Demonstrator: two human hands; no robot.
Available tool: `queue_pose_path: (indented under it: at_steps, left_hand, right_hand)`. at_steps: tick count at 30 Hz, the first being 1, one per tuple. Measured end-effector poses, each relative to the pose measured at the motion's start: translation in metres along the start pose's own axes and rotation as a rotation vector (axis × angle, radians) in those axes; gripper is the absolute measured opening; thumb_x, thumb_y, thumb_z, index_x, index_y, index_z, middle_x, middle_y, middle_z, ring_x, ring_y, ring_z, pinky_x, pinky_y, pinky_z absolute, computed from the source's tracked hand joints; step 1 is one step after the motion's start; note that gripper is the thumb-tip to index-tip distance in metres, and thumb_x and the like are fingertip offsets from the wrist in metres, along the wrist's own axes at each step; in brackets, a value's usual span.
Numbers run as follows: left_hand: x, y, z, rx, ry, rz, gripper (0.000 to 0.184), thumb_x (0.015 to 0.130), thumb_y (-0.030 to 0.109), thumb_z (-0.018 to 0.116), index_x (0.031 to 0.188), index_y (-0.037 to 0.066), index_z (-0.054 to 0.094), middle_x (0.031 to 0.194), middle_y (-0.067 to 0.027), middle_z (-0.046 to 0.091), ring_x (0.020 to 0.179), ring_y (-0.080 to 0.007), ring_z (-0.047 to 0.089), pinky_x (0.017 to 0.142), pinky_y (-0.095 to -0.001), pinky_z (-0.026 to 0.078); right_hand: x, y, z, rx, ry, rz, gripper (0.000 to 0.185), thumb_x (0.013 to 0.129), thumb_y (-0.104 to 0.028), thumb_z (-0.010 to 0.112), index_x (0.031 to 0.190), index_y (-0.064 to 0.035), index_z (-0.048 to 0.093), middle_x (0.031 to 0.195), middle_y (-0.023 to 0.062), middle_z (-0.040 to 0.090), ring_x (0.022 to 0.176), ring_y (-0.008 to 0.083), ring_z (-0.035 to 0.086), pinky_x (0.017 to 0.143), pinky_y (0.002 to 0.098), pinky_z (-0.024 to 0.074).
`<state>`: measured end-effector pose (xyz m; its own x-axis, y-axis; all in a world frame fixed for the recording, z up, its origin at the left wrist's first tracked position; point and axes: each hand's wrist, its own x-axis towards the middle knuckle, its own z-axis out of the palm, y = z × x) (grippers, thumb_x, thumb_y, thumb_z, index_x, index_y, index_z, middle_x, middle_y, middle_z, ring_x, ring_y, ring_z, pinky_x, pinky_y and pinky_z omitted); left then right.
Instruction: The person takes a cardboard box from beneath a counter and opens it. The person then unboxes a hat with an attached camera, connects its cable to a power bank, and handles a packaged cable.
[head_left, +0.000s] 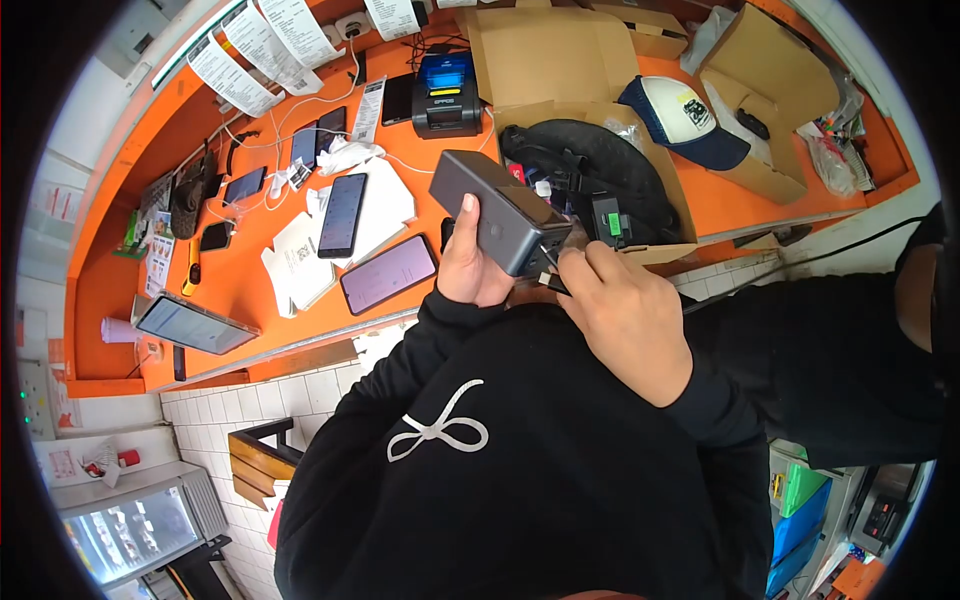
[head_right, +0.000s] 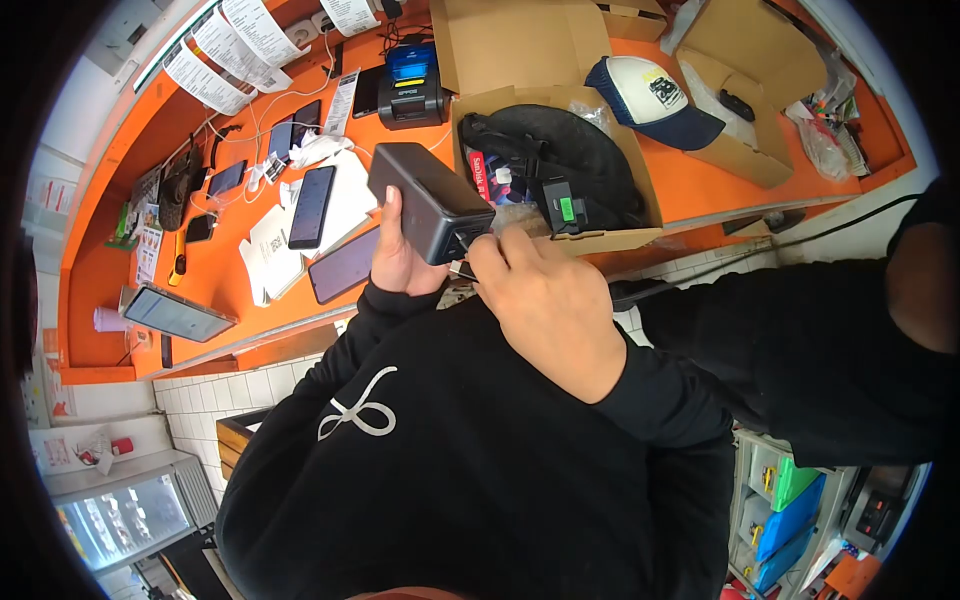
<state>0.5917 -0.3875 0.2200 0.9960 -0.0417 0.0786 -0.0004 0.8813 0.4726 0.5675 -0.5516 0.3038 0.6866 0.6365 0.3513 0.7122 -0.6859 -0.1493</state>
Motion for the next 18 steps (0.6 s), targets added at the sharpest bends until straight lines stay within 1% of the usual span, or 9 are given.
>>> queue_pose_path:
  at_steps: [1, 3, 4, 10, 11, 13, 17, 18]
  left_hand:
    - [-0.001, 0.001, -0.002, 0.000, 0.001, -0.002, 0.046, 0.092, 0.041, 0.036, 0.118, 0.004, 0.041, 0.111, -0.0112, 0.053, 0.099, -0.0229, 0.055, 0.085, -0.0357, 0.046]
    - [-0.004, 0.004, -0.007, 0.116, -0.099, 0.113, 0.042, 0.092, 0.037, 0.040, 0.116, 0.002, 0.042, 0.109, -0.0107, 0.054, 0.099, -0.0214, 0.054, 0.088, -0.0347, 0.043]
    - [-0.005, 0.007, -0.007, 0.137, -0.100, 0.118, 0.042, 0.091, 0.035, 0.043, 0.116, 0.001, 0.043, 0.108, -0.0104, 0.054, 0.099, -0.0207, 0.054, 0.086, -0.0339, 0.043]
    - [-0.012, 0.009, -0.008, 0.242, -0.028, 0.152, 0.046, 0.090, 0.038, 0.046, 0.116, 0.001, 0.043, 0.106, -0.0096, 0.054, 0.095, -0.0194, 0.054, 0.084, -0.0332, 0.043]
    - [-0.013, 0.009, -0.010, 0.243, -0.028, 0.151, 0.046, 0.090, 0.038, 0.046, 0.116, 0.001, 0.043, 0.106, -0.0096, 0.054, 0.095, -0.0194, 0.054, 0.084, -0.0332, 0.043]
    - [-0.013, 0.008, -0.016, 0.300, -0.101, 0.159, 0.048, 0.091, 0.041, 0.039, 0.117, 0.000, 0.041, 0.111, -0.0125, 0.053, 0.101, -0.0236, 0.053, 0.089, -0.0374, 0.041]
    - [-0.013, 0.004, -0.012, 0.300, -0.067, 0.171, 0.050, 0.091, 0.042, 0.039, 0.117, 0.000, 0.041, 0.111, -0.0129, 0.052, 0.101, -0.0240, 0.053, 0.089, -0.0371, 0.041]
    - [-0.012, 0.002, -0.010, 0.240, -0.065, 0.193, 0.049, 0.090, 0.041, 0.042, 0.117, 0.001, 0.041, 0.111, -0.0117, 0.053, 0.100, -0.0224, 0.053, 0.089, -0.0360, 0.041]
  right_hand:
    - [-0.001, -0.001, 0.001, -0.021, 0.000, -0.006, 0.034, 0.062, -0.010, 0.070, 0.089, -0.0074, 0.050, 0.078, 0.0041, 0.049, 0.067, 0.0199, 0.056, 0.053, 0.0297, 0.0453]
    - [-0.002, -0.001, 0.004, -0.024, -0.002, -0.010, 0.034, 0.061, -0.010, 0.070, 0.088, -0.0070, 0.050, 0.078, 0.0044, 0.049, 0.067, 0.0199, 0.056, 0.054, 0.0296, 0.0452]
    - [-0.003, -0.001, 0.005, -0.028, -0.002, -0.016, 0.034, 0.061, -0.010, 0.071, 0.088, -0.0067, 0.050, 0.078, 0.0047, 0.049, 0.068, 0.0199, 0.055, 0.054, 0.0296, 0.0450]
    - [-0.006, -0.002, 0.009, 0.038, 0.065, -0.018, 0.032, 0.059, -0.008, 0.071, 0.084, -0.0064, 0.050, 0.076, 0.0055, 0.049, 0.067, 0.0205, 0.055, 0.054, 0.0297, 0.0444]
    - [-0.007, -0.003, 0.009, 0.039, 0.065, -0.017, 0.032, 0.059, -0.008, 0.071, 0.084, -0.0064, 0.050, 0.076, 0.0055, 0.049, 0.067, 0.0205, 0.055, 0.054, 0.0297, 0.0444]
    - [-0.008, -0.002, 0.009, 0.062, 0.070, -0.003, 0.031, 0.059, -0.007, 0.070, 0.082, -0.0063, 0.050, 0.075, 0.0055, 0.049, 0.066, 0.0207, 0.055, 0.054, 0.0297, 0.0443]
    - [-0.009, 0.002, 0.011, 0.108, 0.136, -0.021, 0.031, 0.058, -0.006, 0.070, 0.083, -0.0058, 0.051, 0.072, 0.0057, 0.048, 0.063, 0.0210, 0.054, 0.053, 0.0308, 0.0438]
    - [-0.009, 0.003, 0.010, 0.140, 0.135, -0.020, 0.032, 0.058, -0.005, 0.070, 0.085, -0.0051, 0.052, 0.074, 0.0063, 0.050, 0.065, 0.0220, 0.056, 0.054, 0.0311, 0.0445]
